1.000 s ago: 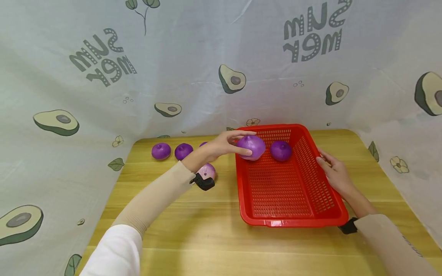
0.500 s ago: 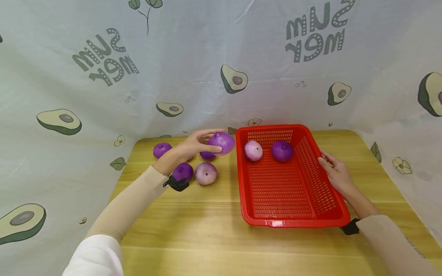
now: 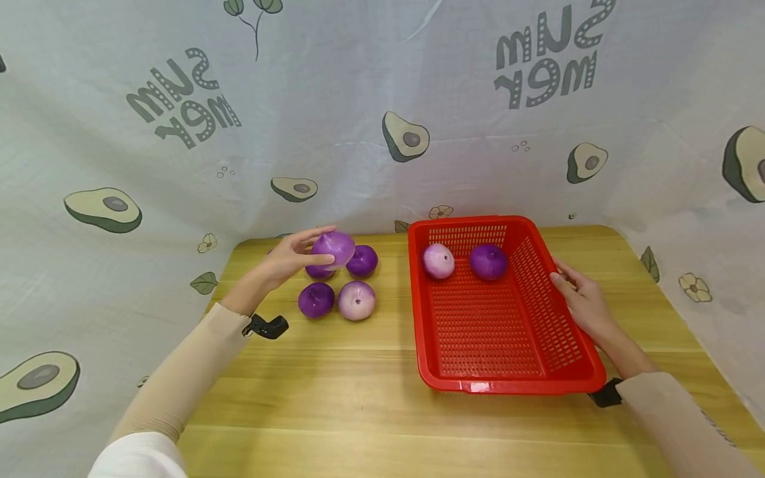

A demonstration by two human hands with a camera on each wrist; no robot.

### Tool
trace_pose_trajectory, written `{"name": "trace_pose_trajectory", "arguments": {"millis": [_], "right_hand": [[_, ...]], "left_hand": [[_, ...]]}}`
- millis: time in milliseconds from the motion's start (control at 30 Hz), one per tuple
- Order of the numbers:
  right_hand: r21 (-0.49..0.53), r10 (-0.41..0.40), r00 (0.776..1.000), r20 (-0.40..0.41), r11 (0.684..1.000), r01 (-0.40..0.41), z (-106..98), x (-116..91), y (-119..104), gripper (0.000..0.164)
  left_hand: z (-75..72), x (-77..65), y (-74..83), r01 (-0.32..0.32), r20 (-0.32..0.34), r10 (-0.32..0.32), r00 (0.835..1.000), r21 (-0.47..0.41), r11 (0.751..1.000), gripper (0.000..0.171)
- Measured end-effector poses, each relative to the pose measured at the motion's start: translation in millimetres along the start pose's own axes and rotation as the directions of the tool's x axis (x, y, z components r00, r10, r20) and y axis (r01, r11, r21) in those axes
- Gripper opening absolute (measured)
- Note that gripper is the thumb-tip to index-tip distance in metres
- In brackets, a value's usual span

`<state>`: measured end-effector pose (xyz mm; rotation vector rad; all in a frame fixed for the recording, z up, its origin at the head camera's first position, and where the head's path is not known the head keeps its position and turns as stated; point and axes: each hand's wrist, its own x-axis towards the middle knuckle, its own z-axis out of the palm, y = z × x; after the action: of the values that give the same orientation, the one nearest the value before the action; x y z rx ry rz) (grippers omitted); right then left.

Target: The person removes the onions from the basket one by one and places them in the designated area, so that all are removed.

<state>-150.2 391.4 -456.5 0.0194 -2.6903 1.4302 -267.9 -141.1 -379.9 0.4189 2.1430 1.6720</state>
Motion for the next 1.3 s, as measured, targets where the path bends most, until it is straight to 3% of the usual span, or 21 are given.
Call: {"name": "trace_pose_trajectory", "arguments": {"millis": [333, 700, 1000, 1300], "right_hand": [[0.021, 0.002, 1.000, 0.007, 1.000, -0.002, -0.1, -0.1, 1.1, 0.060], [0.062, 0.022, 1.000, 0.013, 0.998, -0.023, 1.1, 0.9, 0.4, 0.060], [0.099, 0.002, 1.000, -0.001, 0.995, -0.002, 1.1, -0.1, -0.1, 0.057], [0.034, -0.006, 1.000, -0.020, 0.999, 0.007, 2.5, -0.2, -0.1, 0.057]], "left_hand": [[-28.5, -22.4, -25.7, 0.034, -0.109, -0.042, 0.993, -0.076, 0.997, 0.065], [-61.7, -41.4, -67.0, 0.063, -0.213, -0.086, 0.973, -0.109, 0.992, 0.068], [-70.0, -51.0, -91.9, 0.161, -0.241, -0.175, 0.955, -0.076, 0.984, 0.070], [-69.0, -51.3, -114.5, 0.170, -0.279, -0.179, 0.944, -0.056, 0.984, 0.073]]}}
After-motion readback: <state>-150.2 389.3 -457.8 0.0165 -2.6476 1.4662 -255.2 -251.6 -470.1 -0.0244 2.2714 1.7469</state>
